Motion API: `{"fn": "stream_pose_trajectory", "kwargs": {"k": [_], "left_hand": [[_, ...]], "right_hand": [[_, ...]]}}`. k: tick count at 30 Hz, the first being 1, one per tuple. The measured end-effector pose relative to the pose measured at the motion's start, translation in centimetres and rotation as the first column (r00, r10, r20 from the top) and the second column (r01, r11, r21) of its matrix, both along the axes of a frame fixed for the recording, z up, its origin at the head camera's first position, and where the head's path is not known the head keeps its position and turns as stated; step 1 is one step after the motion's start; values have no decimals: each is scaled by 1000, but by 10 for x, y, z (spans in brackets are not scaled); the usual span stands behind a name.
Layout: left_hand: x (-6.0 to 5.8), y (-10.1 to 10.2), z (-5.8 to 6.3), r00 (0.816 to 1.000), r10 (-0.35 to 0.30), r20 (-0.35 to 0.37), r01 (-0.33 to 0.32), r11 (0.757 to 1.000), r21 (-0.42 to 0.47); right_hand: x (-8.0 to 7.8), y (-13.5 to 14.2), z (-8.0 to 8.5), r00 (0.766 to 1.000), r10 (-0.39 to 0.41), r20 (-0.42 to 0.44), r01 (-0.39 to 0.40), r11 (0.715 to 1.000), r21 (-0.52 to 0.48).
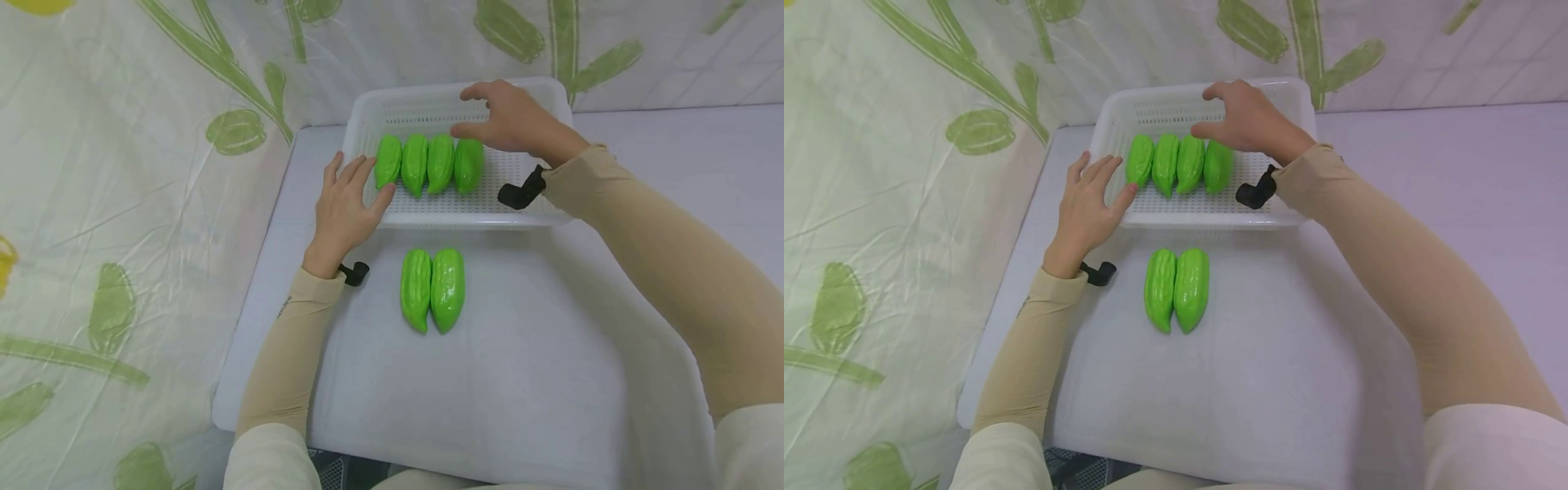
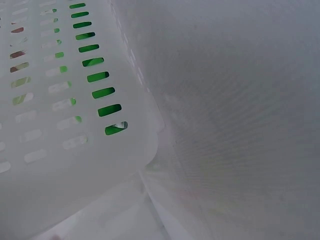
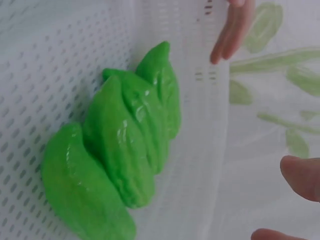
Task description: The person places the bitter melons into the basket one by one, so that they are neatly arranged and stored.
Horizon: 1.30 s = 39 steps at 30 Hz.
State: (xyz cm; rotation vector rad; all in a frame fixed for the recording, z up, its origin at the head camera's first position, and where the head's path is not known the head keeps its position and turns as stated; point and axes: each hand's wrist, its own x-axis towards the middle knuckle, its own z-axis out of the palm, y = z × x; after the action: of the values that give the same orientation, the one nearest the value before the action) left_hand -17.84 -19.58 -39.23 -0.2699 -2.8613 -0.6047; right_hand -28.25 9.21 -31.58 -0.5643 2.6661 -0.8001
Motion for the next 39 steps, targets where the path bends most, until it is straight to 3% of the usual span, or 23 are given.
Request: {"fn": "stream_pose_trajectory", "kwargs": {"k": [15,24,39], "left_hand": [[-3,1,0,1000,-1,15,1,1000,-1],[-5,0,1,1000,4,20,-3,1000,-10],[-5,0,0,1000,6,15,-6,1000,-11]], "right_hand": [[36,3,15,996,-18,-84,13,998,-67],[65,7,12,979,13,-203,-39,991,-128],[102,16,6,971,-3,-240,-48,977,-207]]}}
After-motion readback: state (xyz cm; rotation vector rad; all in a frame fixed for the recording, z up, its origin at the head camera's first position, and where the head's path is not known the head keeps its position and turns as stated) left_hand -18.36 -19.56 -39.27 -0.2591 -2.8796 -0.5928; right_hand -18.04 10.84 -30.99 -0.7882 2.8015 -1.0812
